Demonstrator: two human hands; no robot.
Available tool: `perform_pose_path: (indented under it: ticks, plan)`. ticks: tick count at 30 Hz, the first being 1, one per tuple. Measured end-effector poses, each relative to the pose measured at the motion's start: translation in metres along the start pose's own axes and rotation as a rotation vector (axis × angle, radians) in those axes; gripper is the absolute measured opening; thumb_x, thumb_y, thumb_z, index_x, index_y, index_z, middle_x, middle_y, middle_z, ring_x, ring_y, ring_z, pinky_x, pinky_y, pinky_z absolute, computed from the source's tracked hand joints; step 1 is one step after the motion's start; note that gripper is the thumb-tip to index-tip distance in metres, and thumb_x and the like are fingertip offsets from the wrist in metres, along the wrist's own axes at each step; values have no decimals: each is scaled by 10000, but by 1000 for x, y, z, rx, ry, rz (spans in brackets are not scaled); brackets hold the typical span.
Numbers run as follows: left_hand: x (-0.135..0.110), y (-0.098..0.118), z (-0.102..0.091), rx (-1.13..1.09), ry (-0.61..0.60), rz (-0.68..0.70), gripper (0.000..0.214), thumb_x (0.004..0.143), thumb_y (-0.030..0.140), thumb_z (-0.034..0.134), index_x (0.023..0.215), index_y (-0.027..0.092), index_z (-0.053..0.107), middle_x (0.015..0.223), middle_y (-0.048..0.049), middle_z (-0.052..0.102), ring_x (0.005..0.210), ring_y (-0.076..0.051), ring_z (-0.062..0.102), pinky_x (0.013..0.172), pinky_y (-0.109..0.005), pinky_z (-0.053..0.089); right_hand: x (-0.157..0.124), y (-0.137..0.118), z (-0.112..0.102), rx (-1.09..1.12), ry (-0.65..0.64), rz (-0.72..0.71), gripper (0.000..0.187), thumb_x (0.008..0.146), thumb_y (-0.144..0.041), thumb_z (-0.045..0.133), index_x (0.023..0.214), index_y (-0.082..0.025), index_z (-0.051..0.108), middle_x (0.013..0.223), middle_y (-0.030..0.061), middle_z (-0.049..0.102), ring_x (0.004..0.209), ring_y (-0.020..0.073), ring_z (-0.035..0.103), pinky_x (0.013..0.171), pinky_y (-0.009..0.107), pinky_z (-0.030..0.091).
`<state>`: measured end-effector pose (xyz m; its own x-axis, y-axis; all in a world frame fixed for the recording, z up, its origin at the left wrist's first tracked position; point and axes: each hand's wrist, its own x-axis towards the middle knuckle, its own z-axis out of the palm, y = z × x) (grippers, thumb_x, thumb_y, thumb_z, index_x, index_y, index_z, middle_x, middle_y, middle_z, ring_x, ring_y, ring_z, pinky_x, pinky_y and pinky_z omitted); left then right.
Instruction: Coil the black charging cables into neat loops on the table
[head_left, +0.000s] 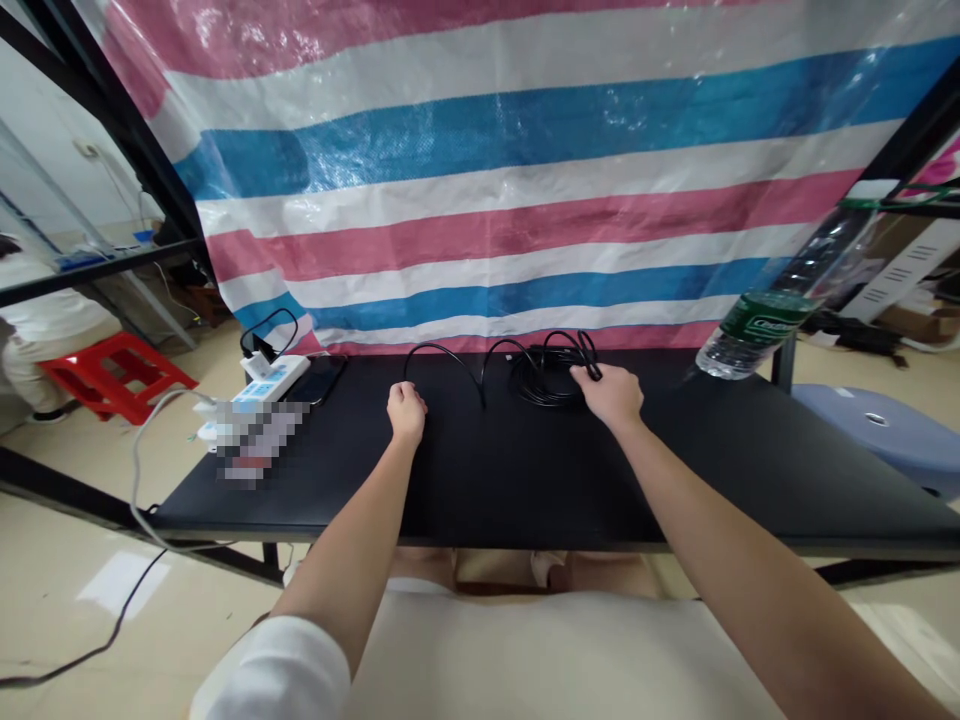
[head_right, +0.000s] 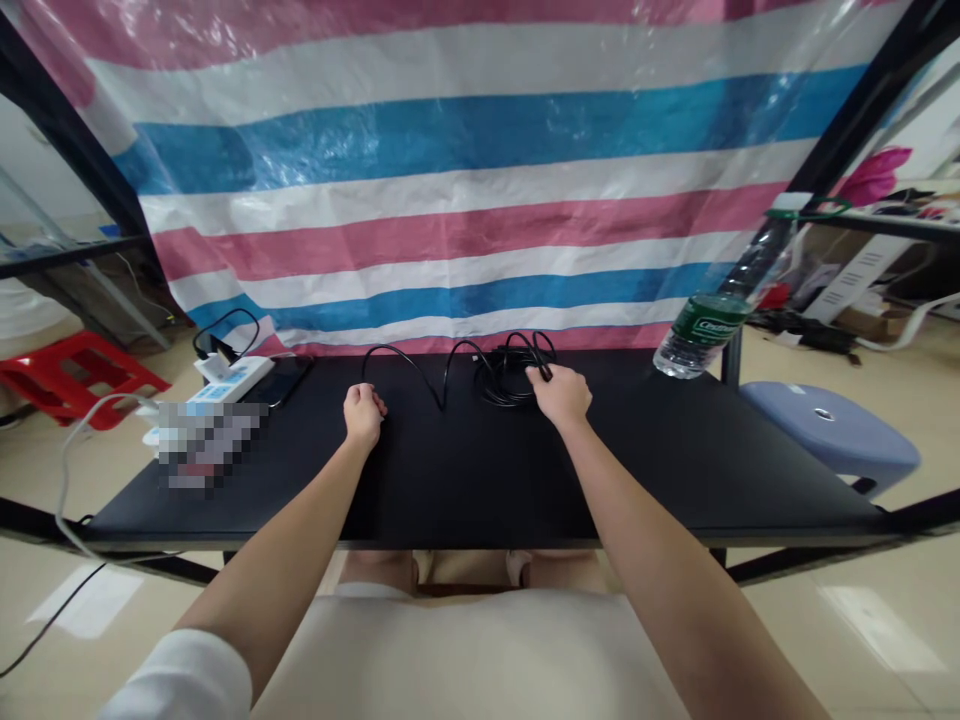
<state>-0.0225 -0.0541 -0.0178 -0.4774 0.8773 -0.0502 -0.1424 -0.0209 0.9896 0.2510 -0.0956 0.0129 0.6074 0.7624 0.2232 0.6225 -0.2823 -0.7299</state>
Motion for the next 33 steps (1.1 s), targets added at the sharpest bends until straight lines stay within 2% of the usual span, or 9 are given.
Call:
perform_pose_path:
  ticks: [3,7,11,14,18,23,27,31,33]
  plan:
    - [-1,-1,-2,36,-56,22,159,801,190,437,644,216,445,442,83,412,350,-83,425,382,-189,321,6,-12,-8,-76,116,56,358,824,-498,541,721,-201,712,761,124,687,841,304,643,711,382,470]
    - [-1,-3,-3,12,-212,-11,170,764,269,547,623,185,498,497,39,535,412,-104,535,449,-219,422,9,-32,-19,-64,244,28,485,800,-612,512,757,-166,697,763,149,684,828,326,639,692,393,462]
    - [-1,-5,-4,-11,-231,-30,191,765,288,557,620,172,514,531,9,592,455,-115,582,503,-239,462,-10,-53,-13,-118,-14,-118,505,647,-681,648,766,-191,672,754,105,686,784,305,649,680,370,458]
    - [-1,-5,-4,17,-252,-31,203,760,293,569,606,170,518,536,-4,608,469,-122,597,516,-246,467,-31,-63,1,-235,-163,-271,511,539,-593,768,874,-217,685,806,86,706,829,306,657,708,361,460]
    - [-2,-4,-4,65,-266,-28,191,756,268,543,595,165,548,544,-16,621,470,-122,594,516,-247,463,-46,-69,18,-341,-321,-403,186,720,-417,654,745,-235,685,744,76,696,810,276,664,711,338,443]
    - [1,-6,-6,153,-254,44,201,726,314,562,607,166,626,572,-16,628,544,-137,603,548,-258,467,-30,-67,30,86,-315,-223,390,811,-468,543,508,-222,524,569,48,583,662,212,606,620,299,405]
    - [7,-10,-9,300,-154,158,219,683,370,621,609,176,688,550,-1,599,636,-167,607,604,-276,478,-23,-64,36,526,-334,-31,471,725,-635,573,509,-235,451,467,-26,438,508,146,472,540,280,370]
    - [6,-10,-10,421,-167,167,269,705,407,615,609,178,717,488,13,557,622,-175,596,621,-288,481,-41,-66,42,500,-370,-191,391,470,-462,804,541,-223,503,569,-31,553,570,137,502,584,273,394]
    - [3,-7,-11,472,-226,191,273,699,417,631,603,177,721,479,17,555,616,-174,594,613,-284,475,-52,-68,47,424,-390,-271,367,436,-384,820,525,-223,502,581,-30,580,575,137,507,583,270,389]
